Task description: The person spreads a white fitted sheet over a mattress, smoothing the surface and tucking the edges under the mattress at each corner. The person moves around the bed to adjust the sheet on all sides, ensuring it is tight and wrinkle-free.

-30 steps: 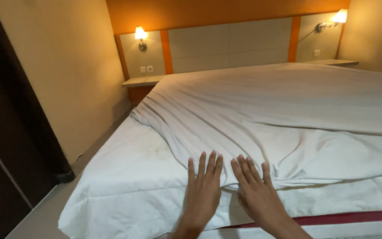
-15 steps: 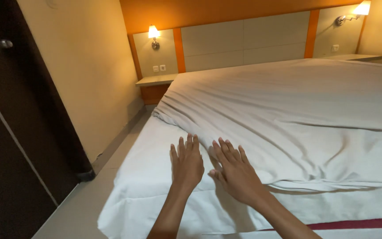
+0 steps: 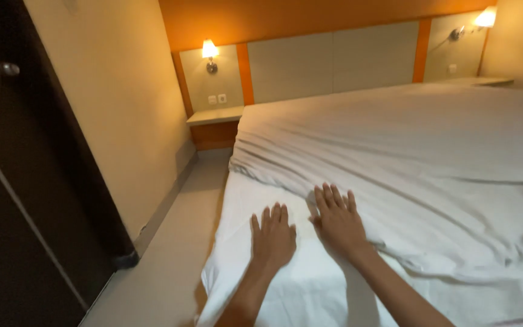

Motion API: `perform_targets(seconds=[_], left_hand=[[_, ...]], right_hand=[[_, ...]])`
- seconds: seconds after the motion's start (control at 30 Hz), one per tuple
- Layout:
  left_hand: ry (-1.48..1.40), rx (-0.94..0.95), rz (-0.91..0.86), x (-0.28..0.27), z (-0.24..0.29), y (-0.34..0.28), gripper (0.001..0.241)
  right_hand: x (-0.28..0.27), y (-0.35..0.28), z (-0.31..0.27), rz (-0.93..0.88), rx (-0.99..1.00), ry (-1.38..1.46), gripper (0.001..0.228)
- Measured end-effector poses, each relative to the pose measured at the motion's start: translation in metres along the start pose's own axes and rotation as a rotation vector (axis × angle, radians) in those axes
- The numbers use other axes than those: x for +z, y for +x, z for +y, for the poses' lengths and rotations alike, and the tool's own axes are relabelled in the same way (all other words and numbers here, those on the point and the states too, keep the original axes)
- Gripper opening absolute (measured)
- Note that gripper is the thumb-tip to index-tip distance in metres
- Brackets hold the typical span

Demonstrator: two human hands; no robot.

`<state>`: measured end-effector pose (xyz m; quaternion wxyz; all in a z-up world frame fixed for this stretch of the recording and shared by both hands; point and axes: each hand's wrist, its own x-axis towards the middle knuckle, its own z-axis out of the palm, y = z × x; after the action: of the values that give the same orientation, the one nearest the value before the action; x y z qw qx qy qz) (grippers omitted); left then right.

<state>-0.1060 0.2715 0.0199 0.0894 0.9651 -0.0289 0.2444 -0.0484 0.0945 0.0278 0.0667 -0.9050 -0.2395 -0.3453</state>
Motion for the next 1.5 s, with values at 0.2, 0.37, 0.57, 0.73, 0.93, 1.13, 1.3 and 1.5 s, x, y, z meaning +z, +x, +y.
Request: perform_targets(seconds=[0.2, 0.37, 0.57, 0.73, 0.93, 1.13, 1.3, 1.5], left_hand=[[0.024, 0.037, 0.119, 0.019, -0.004, 0.015, 0.062], [0.053, -0.08, 0.035, 0.026, 0.002, 0.034, 0.067], [0.125, -0.264, -0.059, 0.041, -0.006, 0.076, 0.065], [0.093, -0.334, -0.05, 0.051, -0.01, 0.079, 0.065], [0.051, -0.286, -0.106, 0.045, -0.017, 0.092, 0.069], [-0.034, -0.158, -0.078, 0.052, -0.043, 0.112, 0.066], [0.007, -0.009, 0.025, 0.07, -0.074, 0.143, 0.067], [0.065, 0.195, 0.268, 0.112, -0.089, 0.184, 0.057]], right_hand=[[-0.004, 0.011, 0.001, 0.016, -0.042, 0.0, 0.075], [-0.01, 0.02, 0.003, -0.116, -0.091, -0.081, 0.079], [-0.015, 0.027, 0.02, -0.283, -0.121, -0.093, 0.08], [-0.009, 0.024, 0.018, -0.255, -0.145, -0.005, 0.078], [-0.004, 0.037, 0.007, -0.272, -0.085, -0.086, 0.075], [0.029, 0.058, -0.007, -0.235, 0.061, -0.171, 0.082], [0.058, 0.082, -0.012, -0.225, 0.139, -0.244, 0.084], [0.059, 0.089, -0.041, -0.293, 0.327, -0.25, 0.074]])
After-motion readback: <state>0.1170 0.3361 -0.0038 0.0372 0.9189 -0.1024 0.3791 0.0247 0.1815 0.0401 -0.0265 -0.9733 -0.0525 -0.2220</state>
